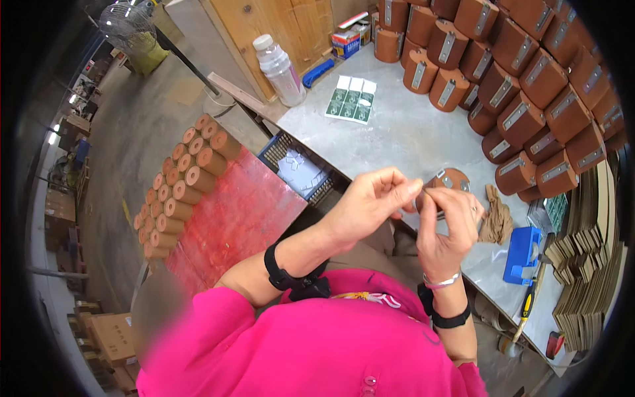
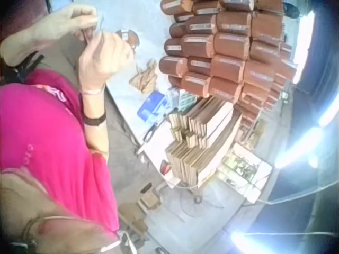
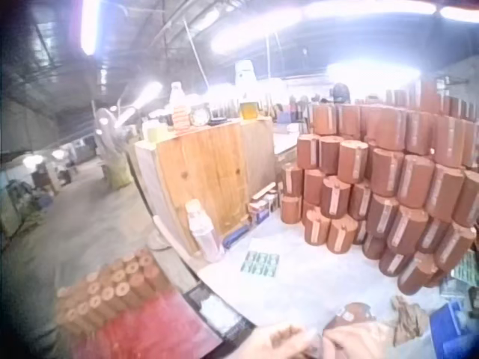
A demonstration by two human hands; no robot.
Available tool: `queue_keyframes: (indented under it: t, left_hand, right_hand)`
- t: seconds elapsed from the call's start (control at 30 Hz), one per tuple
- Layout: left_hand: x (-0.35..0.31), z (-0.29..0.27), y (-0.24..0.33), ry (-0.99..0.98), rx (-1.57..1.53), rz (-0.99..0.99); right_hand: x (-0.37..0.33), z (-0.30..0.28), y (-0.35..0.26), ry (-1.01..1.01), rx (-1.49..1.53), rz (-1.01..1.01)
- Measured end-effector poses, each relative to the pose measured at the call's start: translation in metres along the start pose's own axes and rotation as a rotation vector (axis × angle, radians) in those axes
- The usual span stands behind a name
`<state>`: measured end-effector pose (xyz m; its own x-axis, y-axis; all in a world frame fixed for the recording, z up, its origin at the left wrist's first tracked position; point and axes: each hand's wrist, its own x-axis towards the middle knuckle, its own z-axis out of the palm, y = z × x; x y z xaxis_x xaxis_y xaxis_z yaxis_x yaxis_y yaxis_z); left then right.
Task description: Clean cylindrical parts with a cloth and liquid, wrap them in paper, and apply labels.
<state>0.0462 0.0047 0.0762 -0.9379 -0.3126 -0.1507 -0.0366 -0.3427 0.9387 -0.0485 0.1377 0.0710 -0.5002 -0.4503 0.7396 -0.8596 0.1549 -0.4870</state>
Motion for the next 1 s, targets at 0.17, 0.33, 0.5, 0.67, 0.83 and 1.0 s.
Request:
queue_keyframes:
  t: [0.17, 0.33, 0.5, 0.67, 0.83, 1.0]
  left_hand:
    - [-0.001, -0.002, -0.002, 0.01, -0.065, -0.008]
    - [-0.003, -0.004, -0.005, -0.005, -0.072, -0.032]
    - [-0.001, -0.005, -0.003, -0.06, -0.108, -0.031]
    - [0.0, 0.003, -0.005, -0.127, -0.02, -0.023]
    - [0.01, 0.009, -0.011, -0.173, 0.058, -0.012]
    - [0.037, 0.004, -0.051, 0.048, 0.629, 0.344]
  right_hand:
    - [-0.006, 0.001, -0.006, -0.035, -0.022, -0.096]
    - [-0.011, -0.01, -0.008, -0.078, 0.011, -0.1]
    - [-0.013, -0.022, -0.008, -0.052, 0.237, 0.172]
    - [-0.012, -0.027, -0.003, -0.112, 0.437, 0.475]
    - [-0.025, -0.033, 0.018, 0.009, 0.39, 0.465]
    - [-0.043, -0.071, 0.053, 0.208, 0.395, 0.63]
